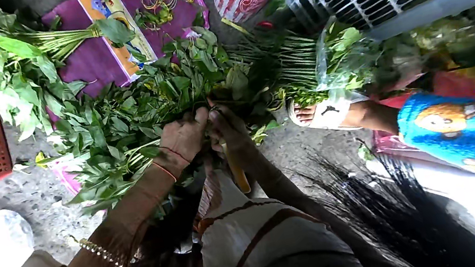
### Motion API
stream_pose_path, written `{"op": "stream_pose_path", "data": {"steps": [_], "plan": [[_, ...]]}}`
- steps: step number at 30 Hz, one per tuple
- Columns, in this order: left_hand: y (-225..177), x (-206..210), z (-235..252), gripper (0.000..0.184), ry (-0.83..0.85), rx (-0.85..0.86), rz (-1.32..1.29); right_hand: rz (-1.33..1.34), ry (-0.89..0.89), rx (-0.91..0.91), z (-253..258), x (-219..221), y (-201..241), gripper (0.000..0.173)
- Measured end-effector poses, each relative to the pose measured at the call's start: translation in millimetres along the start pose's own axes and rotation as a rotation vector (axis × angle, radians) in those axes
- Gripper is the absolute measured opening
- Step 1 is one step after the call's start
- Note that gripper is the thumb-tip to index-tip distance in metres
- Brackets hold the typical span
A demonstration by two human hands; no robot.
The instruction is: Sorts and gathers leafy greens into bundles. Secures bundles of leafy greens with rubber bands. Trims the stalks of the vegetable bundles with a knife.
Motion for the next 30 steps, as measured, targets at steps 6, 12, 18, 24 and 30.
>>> {"op": "stream_pose_path", "data": {"steps": [6,12,18,24,30], "plan": [[-7,0,-1,0.024,0.270,-0.107,-0.058,-0.120,-0.014,0.012,7,-4,-13,0.055],[-8,9,-8,0.022,0.200,-0.064,0.019,-0.060,0.002,-0.009,10,-1,-25,0.049],[1,6,-2,0.020,0.069,-0.029,0.068,0.194,-0.031,0.048,11,12,-6,0.039],[7,6,-1,0.022,0.129,-0.038,0.077,0.146,-0.053,0.076,8,14,1,0.040],[-8,-6,-1,0.043,0.700,-0.220,-0.224,-0.238,-0.024,-0.123,14,0,-10,0.051]]}}
Point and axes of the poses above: each hand's wrist, its own z-axis towards the middle knuckle, its own x-axis out of the palm, y = z × x, the point moved 5 cm from there along z, towards the middle knuckle, and after that the axes turned 8 degrees about -z, right-handed, at the moved point
